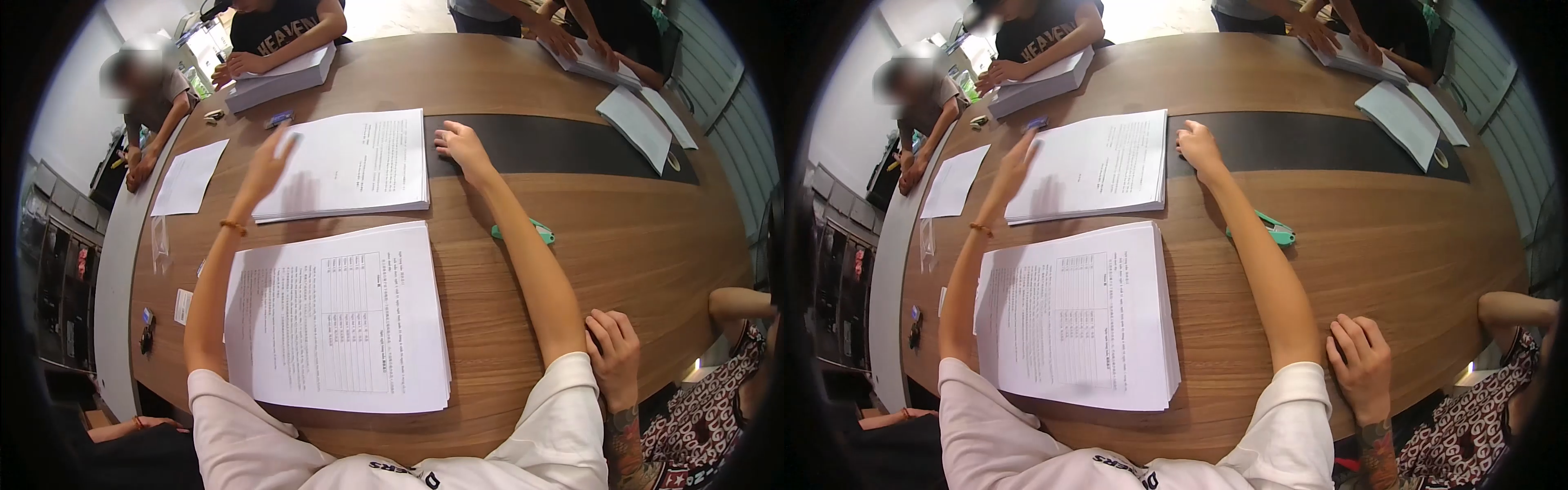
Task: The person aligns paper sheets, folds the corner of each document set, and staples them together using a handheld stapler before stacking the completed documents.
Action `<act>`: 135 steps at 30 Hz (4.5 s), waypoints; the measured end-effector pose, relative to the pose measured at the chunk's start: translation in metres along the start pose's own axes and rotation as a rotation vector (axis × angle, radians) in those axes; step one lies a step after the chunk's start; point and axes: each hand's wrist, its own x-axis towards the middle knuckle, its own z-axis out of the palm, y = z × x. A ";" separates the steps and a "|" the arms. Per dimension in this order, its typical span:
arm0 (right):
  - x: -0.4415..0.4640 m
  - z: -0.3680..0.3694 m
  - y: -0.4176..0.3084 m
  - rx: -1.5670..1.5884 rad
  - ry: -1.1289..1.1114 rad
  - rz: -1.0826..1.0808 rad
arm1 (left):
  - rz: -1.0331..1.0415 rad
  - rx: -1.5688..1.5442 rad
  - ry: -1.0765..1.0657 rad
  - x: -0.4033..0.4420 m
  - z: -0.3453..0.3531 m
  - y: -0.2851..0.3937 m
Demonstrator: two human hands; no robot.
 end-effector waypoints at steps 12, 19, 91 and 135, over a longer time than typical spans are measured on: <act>-0.001 0.037 0.006 0.298 -0.116 0.043 | -0.705 -0.859 -0.212 -0.055 -0.016 -0.051; -0.032 0.011 0.001 0.335 0.112 0.014 | -0.610 -0.991 -0.221 -0.077 -0.050 -0.092; -0.180 0.051 0.018 0.144 0.008 -0.188 | -0.513 -1.275 0.005 -0.199 -0.052 -0.014; -0.200 0.051 -0.029 0.256 -0.290 -0.105 | -0.427 -1.113 0.038 -0.203 -0.040 -0.027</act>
